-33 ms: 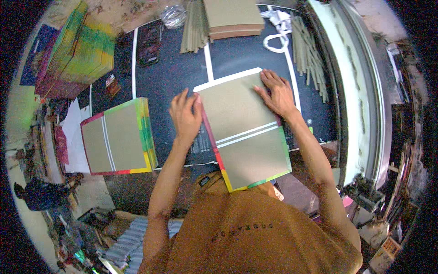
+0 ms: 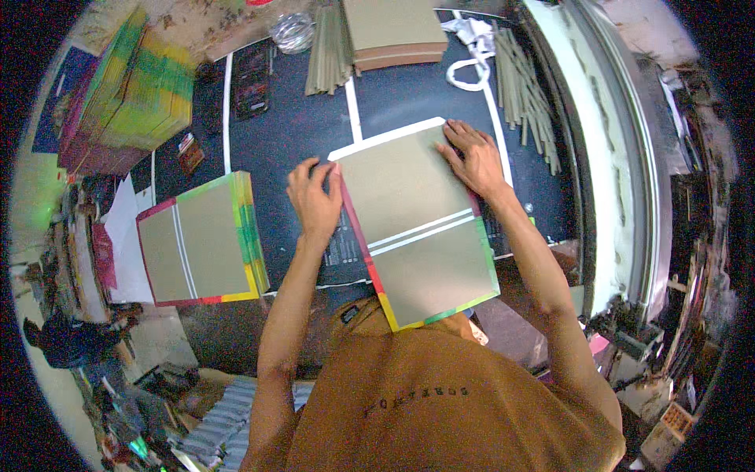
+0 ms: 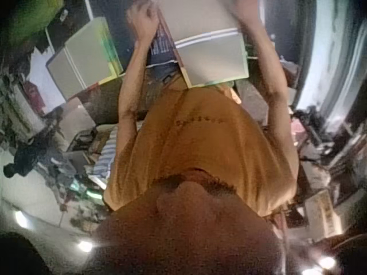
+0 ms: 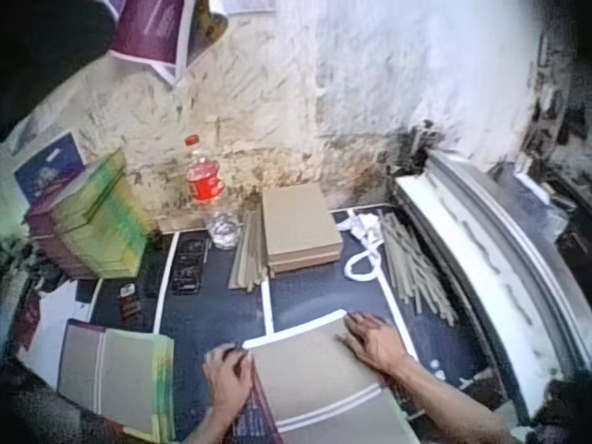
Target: The person assembles book covers by placing cardboard pieces onto a white sheet, applying glue, and folding the edges of a printed cover sheet over the cardboard.
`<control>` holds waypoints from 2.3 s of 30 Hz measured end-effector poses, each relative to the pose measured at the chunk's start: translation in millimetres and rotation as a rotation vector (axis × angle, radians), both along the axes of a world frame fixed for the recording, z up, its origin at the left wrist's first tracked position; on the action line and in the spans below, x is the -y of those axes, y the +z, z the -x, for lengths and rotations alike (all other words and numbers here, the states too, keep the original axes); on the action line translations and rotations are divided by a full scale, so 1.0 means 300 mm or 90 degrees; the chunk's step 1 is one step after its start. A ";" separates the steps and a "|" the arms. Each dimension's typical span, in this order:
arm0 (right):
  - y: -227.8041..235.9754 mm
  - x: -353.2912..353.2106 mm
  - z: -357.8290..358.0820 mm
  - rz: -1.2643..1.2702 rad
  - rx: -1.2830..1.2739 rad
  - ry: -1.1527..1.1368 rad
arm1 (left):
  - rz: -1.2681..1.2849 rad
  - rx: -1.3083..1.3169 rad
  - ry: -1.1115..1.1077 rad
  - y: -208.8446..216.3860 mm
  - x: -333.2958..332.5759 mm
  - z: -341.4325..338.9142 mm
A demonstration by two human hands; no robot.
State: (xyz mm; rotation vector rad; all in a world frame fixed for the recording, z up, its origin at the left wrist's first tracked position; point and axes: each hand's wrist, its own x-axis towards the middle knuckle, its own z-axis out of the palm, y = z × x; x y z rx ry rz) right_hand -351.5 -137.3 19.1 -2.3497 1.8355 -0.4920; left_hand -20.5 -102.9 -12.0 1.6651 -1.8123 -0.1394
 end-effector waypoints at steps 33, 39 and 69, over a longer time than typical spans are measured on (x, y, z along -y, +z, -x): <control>-0.024 0.132 -0.008 0.031 0.001 -0.008 | -0.538 -0.743 0.122 0.093 -0.004 -0.012; -0.006 0.140 -0.042 0.017 0.038 -0.032 | -0.463 0.028 -0.309 0.227 0.297 0.185; -0.072 -0.053 -0.225 0.056 -0.193 0.158 | -0.112 0.221 -0.154 0.076 -0.085 0.288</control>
